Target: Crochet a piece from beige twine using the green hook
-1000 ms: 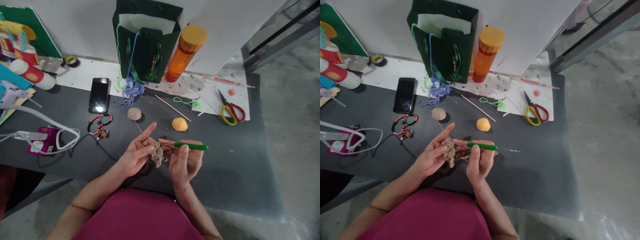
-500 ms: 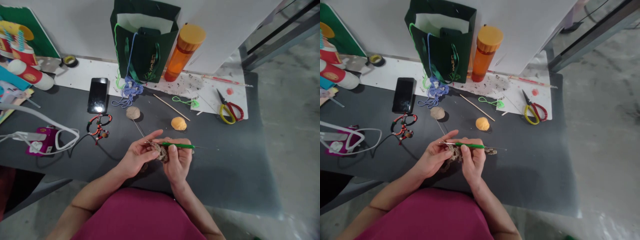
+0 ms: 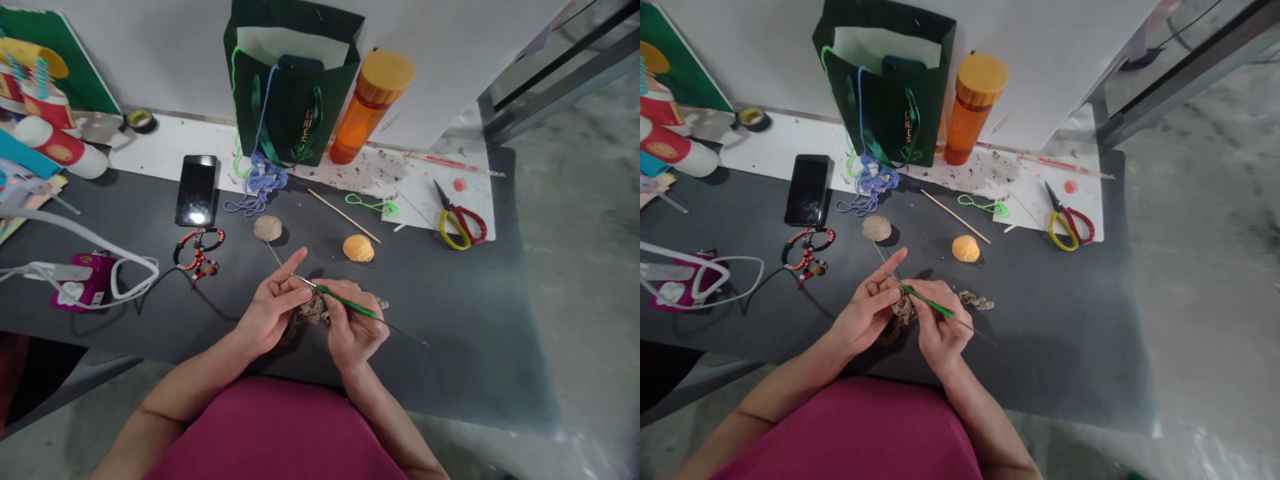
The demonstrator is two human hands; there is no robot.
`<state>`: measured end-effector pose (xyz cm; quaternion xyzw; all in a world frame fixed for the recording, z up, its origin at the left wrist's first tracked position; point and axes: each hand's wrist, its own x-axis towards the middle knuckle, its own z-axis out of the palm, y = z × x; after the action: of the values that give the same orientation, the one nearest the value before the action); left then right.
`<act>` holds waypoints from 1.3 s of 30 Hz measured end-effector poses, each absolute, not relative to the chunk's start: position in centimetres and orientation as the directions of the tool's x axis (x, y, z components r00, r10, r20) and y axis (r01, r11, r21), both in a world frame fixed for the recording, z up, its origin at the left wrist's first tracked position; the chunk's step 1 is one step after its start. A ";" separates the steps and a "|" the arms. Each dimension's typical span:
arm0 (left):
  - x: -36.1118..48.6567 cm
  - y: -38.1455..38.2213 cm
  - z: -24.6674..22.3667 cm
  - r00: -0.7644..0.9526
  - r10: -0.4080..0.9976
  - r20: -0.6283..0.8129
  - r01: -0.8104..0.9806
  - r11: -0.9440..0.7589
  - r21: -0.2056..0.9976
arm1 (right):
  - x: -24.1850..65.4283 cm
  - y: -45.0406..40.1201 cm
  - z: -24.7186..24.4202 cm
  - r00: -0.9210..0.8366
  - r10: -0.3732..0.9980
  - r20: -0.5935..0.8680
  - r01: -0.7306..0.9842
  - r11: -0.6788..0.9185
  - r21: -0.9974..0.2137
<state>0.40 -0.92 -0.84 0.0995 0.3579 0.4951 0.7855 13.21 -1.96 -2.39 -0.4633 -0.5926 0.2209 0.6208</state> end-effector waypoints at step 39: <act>-0.6 -2.9 -0.3 0.135 0.960 0.246 -0.343 -0.188 0.920 | 13.8 -1.2 -2.6 -0.384 0.904 0.188 -0.007 0.201 -0.980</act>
<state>-0.62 -2.89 -0.32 0.5050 0.3055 0.5823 0.5591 13.77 -1.21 -2.61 -0.3488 -0.6434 0.5271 0.4319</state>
